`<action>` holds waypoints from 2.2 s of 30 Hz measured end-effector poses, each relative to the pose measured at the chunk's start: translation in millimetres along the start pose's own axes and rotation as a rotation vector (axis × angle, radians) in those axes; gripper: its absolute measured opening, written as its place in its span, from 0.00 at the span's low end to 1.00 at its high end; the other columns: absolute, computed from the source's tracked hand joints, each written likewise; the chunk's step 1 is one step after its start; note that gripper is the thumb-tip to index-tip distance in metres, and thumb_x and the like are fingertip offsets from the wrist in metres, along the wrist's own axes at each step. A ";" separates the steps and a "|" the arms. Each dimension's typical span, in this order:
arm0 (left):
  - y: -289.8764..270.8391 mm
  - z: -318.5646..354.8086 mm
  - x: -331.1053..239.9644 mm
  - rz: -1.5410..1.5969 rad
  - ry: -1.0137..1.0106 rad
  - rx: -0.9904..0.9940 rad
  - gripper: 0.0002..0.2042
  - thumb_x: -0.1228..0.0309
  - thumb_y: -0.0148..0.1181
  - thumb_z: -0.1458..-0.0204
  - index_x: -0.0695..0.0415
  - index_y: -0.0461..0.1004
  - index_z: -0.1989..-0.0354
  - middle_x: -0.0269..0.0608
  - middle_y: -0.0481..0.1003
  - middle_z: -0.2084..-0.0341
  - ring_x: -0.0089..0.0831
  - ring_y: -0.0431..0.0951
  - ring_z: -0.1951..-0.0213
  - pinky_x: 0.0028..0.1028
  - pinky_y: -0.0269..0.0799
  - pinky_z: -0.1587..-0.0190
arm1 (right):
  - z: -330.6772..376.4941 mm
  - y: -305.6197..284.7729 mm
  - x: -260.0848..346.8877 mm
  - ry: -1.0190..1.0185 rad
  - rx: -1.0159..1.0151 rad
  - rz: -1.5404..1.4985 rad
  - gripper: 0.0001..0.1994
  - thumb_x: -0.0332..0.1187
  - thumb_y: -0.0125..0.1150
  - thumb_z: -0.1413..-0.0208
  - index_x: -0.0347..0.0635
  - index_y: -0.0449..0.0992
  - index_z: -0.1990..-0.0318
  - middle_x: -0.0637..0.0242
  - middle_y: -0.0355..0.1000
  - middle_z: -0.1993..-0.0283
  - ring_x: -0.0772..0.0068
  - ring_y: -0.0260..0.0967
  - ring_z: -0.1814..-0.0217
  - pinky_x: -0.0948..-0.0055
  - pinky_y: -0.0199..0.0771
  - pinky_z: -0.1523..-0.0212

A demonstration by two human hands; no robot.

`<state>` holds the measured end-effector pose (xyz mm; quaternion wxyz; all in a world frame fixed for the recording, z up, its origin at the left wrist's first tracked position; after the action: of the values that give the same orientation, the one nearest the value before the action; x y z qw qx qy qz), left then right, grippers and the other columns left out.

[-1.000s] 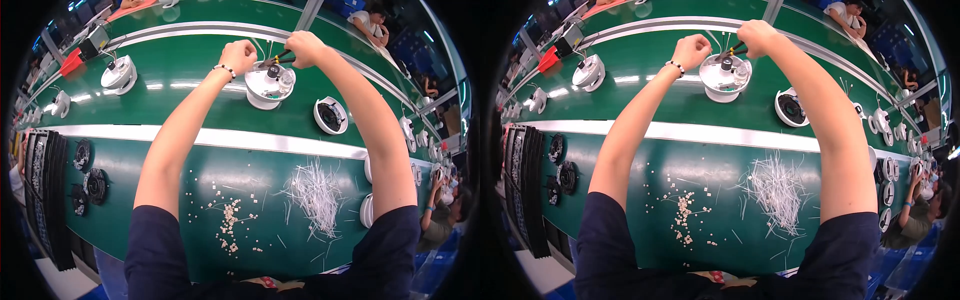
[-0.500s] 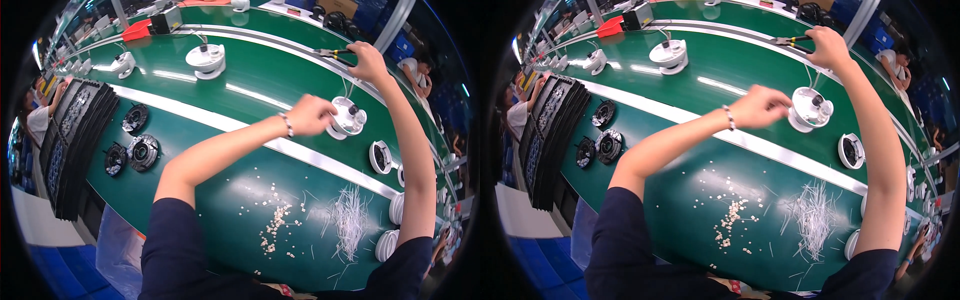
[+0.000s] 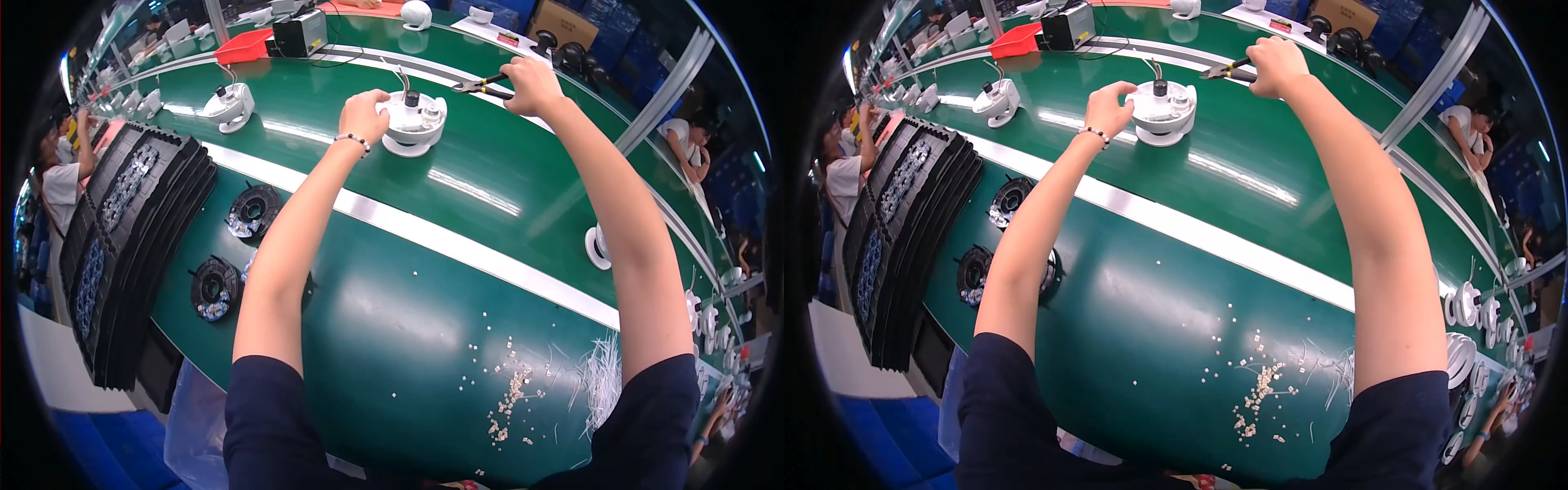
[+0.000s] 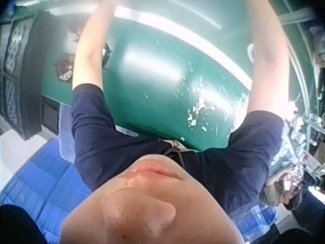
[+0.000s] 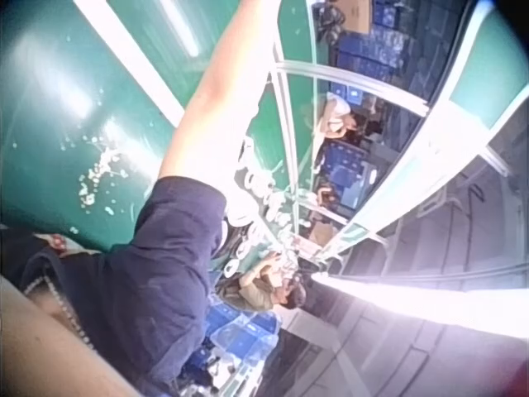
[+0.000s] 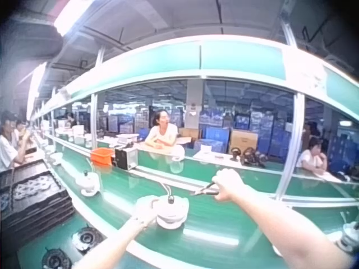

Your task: Assembling components of LED light fixtures on a production line.

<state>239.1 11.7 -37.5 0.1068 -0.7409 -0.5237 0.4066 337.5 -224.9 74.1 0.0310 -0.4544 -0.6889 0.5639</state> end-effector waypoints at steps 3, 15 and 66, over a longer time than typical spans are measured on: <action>20.5 -12.2 18.5 -0.054 0.119 -0.014 0.09 0.74 0.55 0.62 0.58 0.74 0.69 0.43 0.74 0.69 0.38 0.74 0.65 0.31 0.69 0.59 | -13.7 12.1 10.6 0.000 0.018 0.008 0.14 0.37 0.61 0.71 0.41 0.73 0.73 0.63 0.68 0.67 0.63 0.66 0.60 0.69 0.69 0.60; 47.5 -40.8 12.3 -0.027 0.265 0.231 0.07 0.67 0.59 0.62 0.56 0.75 0.76 0.43 0.74 0.72 0.39 0.73 0.67 0.33 0.68 0.63 | -37.2 47.6 20.2 -0.132 0.064 -0.146 0.22 0.33 0.61 0.74 0.39 0.72 0.63 0.61 0.67 0.66 0.60 0.64 0.59 0.66 0.66 0.59; -104.9 60.5 -319.0 0.696 0.928 0.284 0.19 0.61 0.38 0.44 0.62 0.62 0.51 0.43 0.66 0.53 0.31 0.68 0.54 0.26 0.64 0.52 | 558.2 -174.0 178.2 1.191 -0.036 -0.374 0.24 0.37 0.68 0.71 0.38 0.72 0.61 0.62 0.67 0.60 0.61 0.63 0.60 0.67 0.62 0.59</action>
<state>85.0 -234.8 141.2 0.2829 -0.9477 -0.0892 0.1175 -179.5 -516.6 -71.7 0.5003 -0.5630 -0.6307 0.1870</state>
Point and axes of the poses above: each hand's wrist, its own z-axis away from the middle knuckle, its own y-axis out of the palm, x = y × z, the point moved 1 cm from there along -z, towards the middle knuckle
